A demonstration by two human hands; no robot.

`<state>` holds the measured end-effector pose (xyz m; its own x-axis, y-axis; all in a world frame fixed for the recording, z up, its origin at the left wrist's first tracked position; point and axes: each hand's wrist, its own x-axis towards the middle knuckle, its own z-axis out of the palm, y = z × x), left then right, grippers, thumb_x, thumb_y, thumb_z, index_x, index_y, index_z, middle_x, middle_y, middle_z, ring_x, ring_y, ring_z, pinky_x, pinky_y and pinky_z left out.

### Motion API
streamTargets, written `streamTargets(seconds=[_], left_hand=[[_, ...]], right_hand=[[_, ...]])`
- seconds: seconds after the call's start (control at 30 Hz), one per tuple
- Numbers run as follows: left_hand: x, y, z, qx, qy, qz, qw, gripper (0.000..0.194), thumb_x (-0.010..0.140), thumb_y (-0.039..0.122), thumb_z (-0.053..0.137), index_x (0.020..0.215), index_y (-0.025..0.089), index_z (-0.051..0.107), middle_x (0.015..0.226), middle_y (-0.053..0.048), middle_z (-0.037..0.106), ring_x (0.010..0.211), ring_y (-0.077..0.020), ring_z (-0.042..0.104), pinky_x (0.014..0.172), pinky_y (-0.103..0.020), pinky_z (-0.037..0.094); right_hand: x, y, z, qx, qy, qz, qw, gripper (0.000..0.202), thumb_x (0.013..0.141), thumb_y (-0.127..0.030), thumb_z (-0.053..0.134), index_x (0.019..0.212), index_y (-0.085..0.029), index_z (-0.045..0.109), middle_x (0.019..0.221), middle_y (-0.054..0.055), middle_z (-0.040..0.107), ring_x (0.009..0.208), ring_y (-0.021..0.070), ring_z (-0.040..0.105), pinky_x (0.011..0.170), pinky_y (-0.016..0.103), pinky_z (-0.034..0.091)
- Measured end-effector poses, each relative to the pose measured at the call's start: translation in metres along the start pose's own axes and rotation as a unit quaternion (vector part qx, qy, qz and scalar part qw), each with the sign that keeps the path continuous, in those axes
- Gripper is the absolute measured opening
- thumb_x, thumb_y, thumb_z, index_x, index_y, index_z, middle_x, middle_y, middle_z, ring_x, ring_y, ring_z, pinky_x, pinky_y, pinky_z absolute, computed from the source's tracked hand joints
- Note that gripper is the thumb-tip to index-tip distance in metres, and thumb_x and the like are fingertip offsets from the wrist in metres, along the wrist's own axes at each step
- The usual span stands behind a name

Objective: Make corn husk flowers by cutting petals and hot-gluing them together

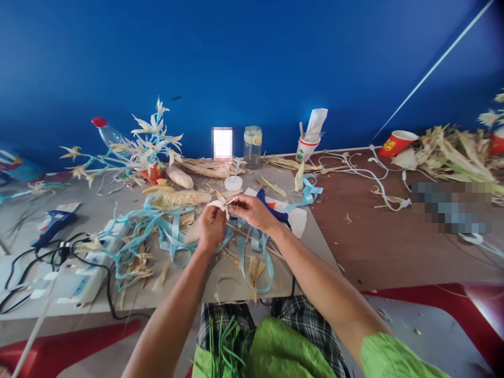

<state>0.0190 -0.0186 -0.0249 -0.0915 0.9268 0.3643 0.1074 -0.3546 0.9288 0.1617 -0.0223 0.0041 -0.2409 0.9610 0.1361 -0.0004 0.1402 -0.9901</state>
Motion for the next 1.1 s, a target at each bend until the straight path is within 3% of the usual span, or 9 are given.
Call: streamTargets(seconds=[0.2, 0.43, 0.57, 0.67, 0.87, 1.1], left_hand=[[0.001, -0.004, -0.001, 0.004, 0.000, -0.003, 1.000, 0.014, 0.075, 0.017, 0.057, 0.062, 0.017, 0.053, 0.057, 0.004, 0.048, 0.051, -0.0076, 0.041, 0.050, -0.021, 0.032], [0.001, 0.009, 0.001, -0.005, -0.011, -0.031, 0.999, 0.016, 0.074, 0.016, 0.059, 0.059, 0.017, 0.054, 0.052, 0.004, 0.048, 0.047, -0.0072, 0.041, 0.046, -0.019, 0.030], [0.003, 0.010, 0.002, -0.004, 0.017, -0.046, 0.999, 0.018, 0.072, 0.018, 0.063, 0.060, 0.017, 0.051, 0.048, 0.006, 0.046, 0.044, -0.0061, 0.039, 0.045, -0.018, 0.028], [0.004, 0.007, 0.002, 0.001, 0.014, -0.045, 0.999, 0.016, 0.073, 0.019, 0.063, 0.063, 0.017, 0.051, 0.049, 0.006, 0.047, 0.045, -0.0060, 0.039, 0.045, -0.018, 0.029], [0.002, 0.005, 0.001, 0.024, 0.004, -0.050, 0.998, 0.016, 0.072, 0.020, 0.063, 0.063, 0.017, 0.051, 0.051, 0.005, 0.049, 0.046, -0.0065, 0.041, 0.045, -0.019, 0.029], [0.000, 0.005, 0.003, 0.020, -0.006, -0.037, 0.999, 0.016, 0.072, 0.021, 0.063, 0.062, 0.017, 0.052, 0.054, 0.005, 0.048, 0.049, -0.0066, 0.039, 0.046, -0.019, 0.029]], right_hand=[[0.000, -0.002, -0.001, 0.045, -0.027, -0.001, 0.999, 0.032, 0.072, -0.040, 0.068, 0.093, -0.015, 0.066, 0.083, 0.002, 0.066, 0.074, 0.0127, 0.057, 0.071, 0.025, 0.044], [-0.003, -0.008, -0.005, -0.033, -0.010, 0.027, 0.999, 0.047, 0.080, -0.060, 0.052, 0.080, -0.016, 0.065, 0.063, -0.002, 0.056, 0.053, 0.0088, 0.041, 0.051, 0.023, 0.030], [-0.001, -0.008, -0.007, -0.093, 0.010, 0.020, 0.995, 0.049, 0.076, -0.062, 0.056, 0.059, -0.016, 0.054, 0.053, -0.005, 0.044, 0.053, 0.0083, 0.037, 0.052, 0.023, 0.027], [0.001, -0.005, -0.009, -0.081, 0.021, 0.039, 0.996, 0.054, 0.074, -0.065, 0.057, 0.052, -0.018, 0.045, 0.048, -0.006, 0.037, 0.049, 0.0074, 0.033, 0.050, 0.023, 0.025], [0.004, 0.002, -0.009, 0.079, -0.013, 0.116, 0.990, 0.058, 0.075, -0.072, 0.052, 0.059, -0.016, 0.058, 0.056, 0.000, 0.058, 0.048, 0.0097, 0.046, 0.050, 0.025, 0.035], [0.004, -0.003, -0.012, 0.099, -0.016, 0.201, 0.974, 0.047, 0.063, -0.059, 0.072, 0.057, -0.015, 0.059, 0.052, -0.001, 0.056, 0.045, 0.0068, 0.037, 0.043, 0.023, 0.024]])
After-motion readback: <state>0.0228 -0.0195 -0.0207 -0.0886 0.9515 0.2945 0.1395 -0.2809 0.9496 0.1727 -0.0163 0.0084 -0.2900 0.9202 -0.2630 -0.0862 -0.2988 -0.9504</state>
